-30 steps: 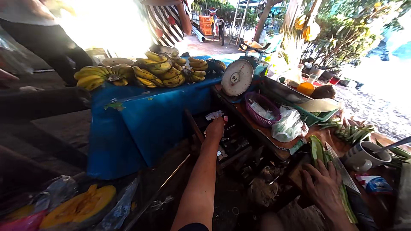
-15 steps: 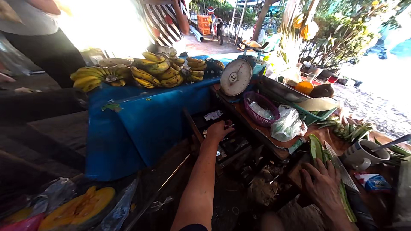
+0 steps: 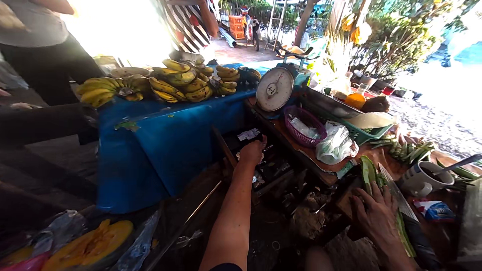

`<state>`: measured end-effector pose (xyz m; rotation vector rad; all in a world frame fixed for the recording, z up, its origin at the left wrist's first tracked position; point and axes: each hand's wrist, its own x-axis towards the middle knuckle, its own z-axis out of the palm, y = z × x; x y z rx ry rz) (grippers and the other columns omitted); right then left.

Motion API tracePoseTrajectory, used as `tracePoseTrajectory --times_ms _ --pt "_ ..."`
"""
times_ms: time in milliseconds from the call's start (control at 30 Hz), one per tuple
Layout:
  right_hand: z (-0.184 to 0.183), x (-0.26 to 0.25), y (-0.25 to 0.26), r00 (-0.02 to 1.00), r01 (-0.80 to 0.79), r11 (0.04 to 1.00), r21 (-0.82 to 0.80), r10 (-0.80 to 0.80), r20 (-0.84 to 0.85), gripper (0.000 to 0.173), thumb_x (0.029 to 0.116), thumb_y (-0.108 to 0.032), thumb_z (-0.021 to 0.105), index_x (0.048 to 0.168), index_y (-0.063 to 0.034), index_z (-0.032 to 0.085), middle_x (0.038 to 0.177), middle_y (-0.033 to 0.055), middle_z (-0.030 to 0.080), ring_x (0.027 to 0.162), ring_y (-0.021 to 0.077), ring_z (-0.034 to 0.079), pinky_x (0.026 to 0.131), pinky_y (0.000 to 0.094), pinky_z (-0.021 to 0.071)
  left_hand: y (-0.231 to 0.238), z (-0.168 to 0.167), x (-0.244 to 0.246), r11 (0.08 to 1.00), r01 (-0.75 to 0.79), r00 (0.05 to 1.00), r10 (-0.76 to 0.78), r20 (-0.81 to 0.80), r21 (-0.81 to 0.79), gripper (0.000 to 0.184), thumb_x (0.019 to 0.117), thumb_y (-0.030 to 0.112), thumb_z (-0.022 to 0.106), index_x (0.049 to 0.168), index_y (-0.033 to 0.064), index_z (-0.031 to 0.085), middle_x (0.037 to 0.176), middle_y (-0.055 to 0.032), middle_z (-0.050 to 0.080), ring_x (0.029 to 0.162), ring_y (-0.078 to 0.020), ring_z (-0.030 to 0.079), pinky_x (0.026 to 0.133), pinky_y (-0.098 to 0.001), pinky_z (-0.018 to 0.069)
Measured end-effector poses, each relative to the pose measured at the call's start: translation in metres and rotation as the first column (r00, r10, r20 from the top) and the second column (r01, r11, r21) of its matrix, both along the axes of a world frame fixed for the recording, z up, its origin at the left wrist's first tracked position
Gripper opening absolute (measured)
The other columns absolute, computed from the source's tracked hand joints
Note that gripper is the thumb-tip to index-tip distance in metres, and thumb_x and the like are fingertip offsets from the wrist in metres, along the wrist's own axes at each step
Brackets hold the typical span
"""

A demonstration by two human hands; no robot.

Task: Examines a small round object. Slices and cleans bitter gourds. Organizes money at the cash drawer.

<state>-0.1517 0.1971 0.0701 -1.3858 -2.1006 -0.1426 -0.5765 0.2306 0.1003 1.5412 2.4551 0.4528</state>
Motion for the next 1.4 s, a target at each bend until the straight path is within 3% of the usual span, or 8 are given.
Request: tracePoseTrajectory --times_ms 233,300,467,667,900,1167,1300,1400 --pt "-0.002 0.0 0.001 1.0 0.012 1.0 -0.008 -0.012 0.019 0.051 0.099 -0.047 0.045 0.116 -0.0114 0.077 0.15 0.0306 0.049 0.143 0.0616 0.032 0.115 0.0761 0.0182 0.001 -0.006 -0.002 0.999 -0.02 0.998 0.018 0.061 0.041 0.039 0.1094 0.023 0.041 0.143 0.0085 0.055 0.134 -0.0199 0.064 0.121 -0.0393 0.064 0.1 -0.0599 0.0509" --pt "-0.002 0.0 0.0 1.0 0.013 1.0 -0.013 -0.013 0.018 0.053 0.0992 -0.049 0.044 0.117 -0.012 0.077 0.15 0.0298 0.049 0.143 0.0609 0.032 0.116 0.0755 0.0182 0.002 -0.008 -0.004 0.998 -0.009 0.998 0.005 0.067 0.064 0.038 0.1082 0.018 0.044 0.143 0.0112 0.057 0.134 -0.0193 0.063 0.121 -0.0381 0.064 0.101 -0.0583 0.0509" --pt "-0.002 0.0 0.0 1.0 0.005 1.0 -0.01 -0.005 0.014 0.051 0.0992 -0.048 0.045 0.117 -0.0122 0.077 0.149 0.0306 0.049 0.143 0.0615 0.032 0.115 0.0766 0.0176 0.003 -0.01 -0.01 0.988 0.001 0.989 -0.024 0.145 0.157 0.032 0.1036 0.009 0.052 0.132 0.0102 0.066 0.129 -0.0199 0.065 0.12 -0.037 0.063 0.101 -0.0569 0.0508" --pt "0.0 0.001 0.0 1.0 0.002 1.0 -0.016 -0.002 0.01 0.051 0.099 -0.046 0.047 0.118 -0.0099 0.077 0.149 0.0316 0.049 0.142 0.062 0.033 0.115 0.0768 0.0187 0.006 -0.016 -0.017 0.971 0.007 0.98 -0.055 0.193 0.238 0.019 0.0995 -0.001 0.054 0.106 0.0018 0.072 0.121 -0.0228 0.064 0.118 -0.0377 0.061 0.101 -0.0549 0.0507" --pt "0.0 0.001 0.001 1.0 0.004 1.0 -0.017 -0.004 0.015 0.051 0.0988 -0.047 0.046 0.117 -0.0117 0.077 0.149 0.0312 0.05 0.142 0.0619 0.032 0.115 0.0765 0.0185 0.003 -0.009 -0.013 0.971 -0.045 0.966 -0.018 0.26 0.236 0.019 0.1038 0.005 0.052 0.11 0.0021 0.07 0.116 -0.0199 0.068 0.111 -0.0353 0.066 0.098 -0.054 0.0519" --pt "0.001 0.0 0.0 1.0 -0.001 1.0 -0.015 0.001 0.005 0.053 0.0993 -0.048 0.045 0.117 -0.0109 0.077 0.149 0.0315 0.049 0.142 0.0619 0.032 0.115 0.0765 0.0185 0.006 -0.011 -0.013 0.977 -0.017 0.966 -0.039 0.254 0.213 0.039 0.1107 0.022 0.037 0.122 -0.0014 0.067 0.122 -0.0224 0.068 0.12 -0.0363 0.064 0.105 -0.0559 0.0477" --pt "0.001 0.001 -0.001 1.0 0.005 1.0 -0.026 -0.004 0.015 0.052 0.0996 -0.047 0.045 0.118 -0.0114 0.077 0.15 0.031 0.049 0.143 0.0608 0.032 0.116 0.0765 0.0179 0.004 -0.009 -0.012 0.98 -0.022 0.961 -0.034 0.276 0.199 0.04 0.1086 0.028 0.042 0.117 0.0001 0.069 0.116 -0.0211 0.07 0.115 -0.0355 0.066 0.1 -0.0572 0.0493" --pt "-0.001 0.001 0.0 1.0 0.004 1.0 -0.025 -0.004 0.0 0.05 0.0993 -0.046 0.046 0.118 -0.012 0.077 0.15 0.0309 0.048 0.143 0.0617 0.031 0.115 0.0767 0.0174 0.004 -0.01 -0.014 0.971 -0.073 0.962 0.007 0.275 0.23 0.031 0.1055 0.027 0.056 0.116 -0.001 0.066 0.111 -0.0218 0.069 0.102 -0.0354 0.069 0.092 -0.055 0.0547"
